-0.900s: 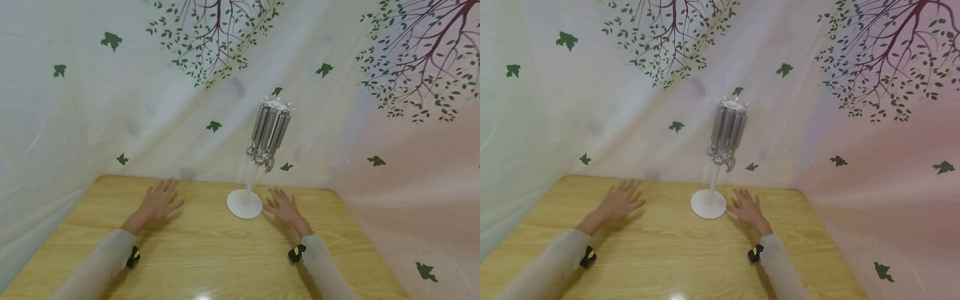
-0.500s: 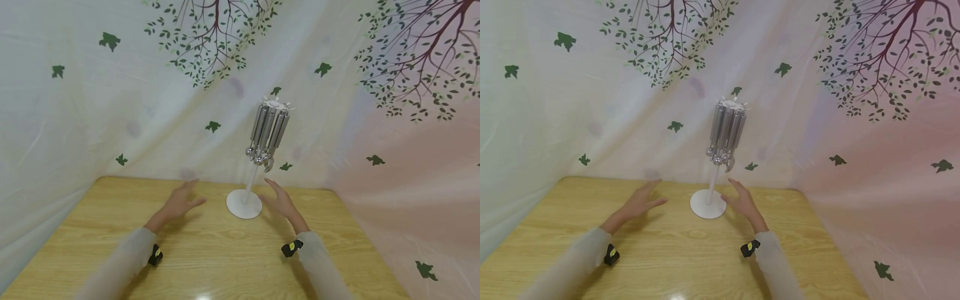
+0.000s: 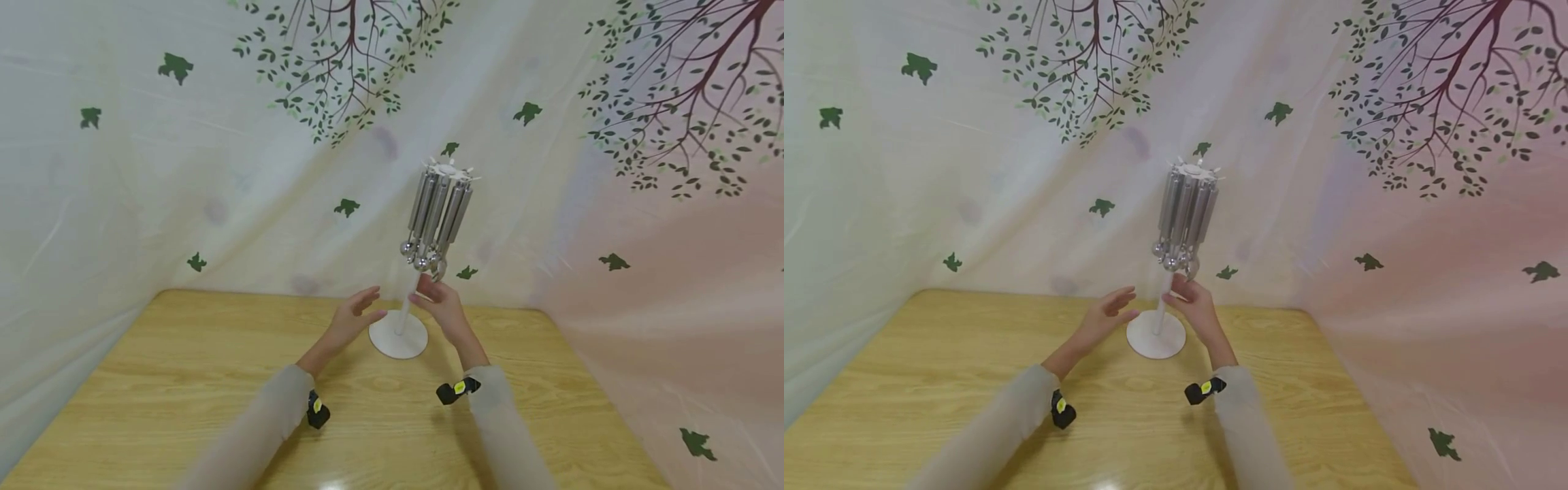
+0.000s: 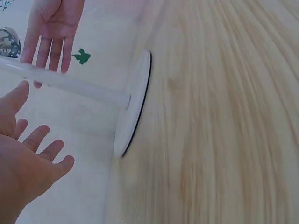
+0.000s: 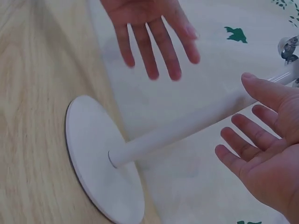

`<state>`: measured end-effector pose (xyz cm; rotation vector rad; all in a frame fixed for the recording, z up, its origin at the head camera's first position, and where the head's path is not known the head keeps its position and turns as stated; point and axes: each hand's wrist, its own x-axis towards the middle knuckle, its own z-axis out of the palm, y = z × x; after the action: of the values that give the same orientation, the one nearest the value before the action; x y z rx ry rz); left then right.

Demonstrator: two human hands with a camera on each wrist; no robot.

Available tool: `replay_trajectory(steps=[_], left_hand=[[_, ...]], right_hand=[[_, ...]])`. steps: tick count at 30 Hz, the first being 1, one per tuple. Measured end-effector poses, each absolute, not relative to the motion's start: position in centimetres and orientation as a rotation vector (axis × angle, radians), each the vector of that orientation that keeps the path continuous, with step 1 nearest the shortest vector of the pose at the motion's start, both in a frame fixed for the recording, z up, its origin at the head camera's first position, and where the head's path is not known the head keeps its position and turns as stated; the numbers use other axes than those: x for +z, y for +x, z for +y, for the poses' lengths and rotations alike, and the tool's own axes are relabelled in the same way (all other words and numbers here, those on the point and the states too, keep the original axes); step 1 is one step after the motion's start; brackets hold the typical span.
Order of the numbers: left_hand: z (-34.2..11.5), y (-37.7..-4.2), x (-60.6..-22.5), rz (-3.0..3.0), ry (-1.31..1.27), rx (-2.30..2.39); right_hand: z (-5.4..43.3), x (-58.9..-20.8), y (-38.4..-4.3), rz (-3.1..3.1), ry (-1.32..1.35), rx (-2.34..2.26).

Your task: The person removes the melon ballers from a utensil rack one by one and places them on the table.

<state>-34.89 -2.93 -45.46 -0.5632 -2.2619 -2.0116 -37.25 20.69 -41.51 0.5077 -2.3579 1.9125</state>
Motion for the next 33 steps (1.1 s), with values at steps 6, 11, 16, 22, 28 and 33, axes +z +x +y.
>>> replay_trajectory(steps=[6,11,16,22,28,33], left_hand=[[-0.4,-35.7,-45.3,-2.086,-0.5,-2.248],[1.0,-36.6,-45.7,-2.018,-0.399,-2.372],[2.1,-36.9,-46.0,-2.054,-0.353,-2.394],[3.2,-37.1,-45.9,-2.03,-0.343,-2.417],[3.7,-37.4,-45.6,-2.052,-0.265,-2.353],[3.9,-37.2,-45.6,-2.047,-0.224,-2.305]], right_hand=[[20.2,-41.0,-37.5,-2.308,0.518,1.992],[20.0,-40.9,-37.8,-2.279,0.573,2.042],[20.1,-41.1,-38.1,-2.234,0.564,2.104],[20.2,-41.4,-38.2,-2.167,0.557,2.16],[19.9,-41.6,-38.3,-2.094,0.503,2.21],[19.5,-41.8,-38.5,-2.053,0.494,2.24]])
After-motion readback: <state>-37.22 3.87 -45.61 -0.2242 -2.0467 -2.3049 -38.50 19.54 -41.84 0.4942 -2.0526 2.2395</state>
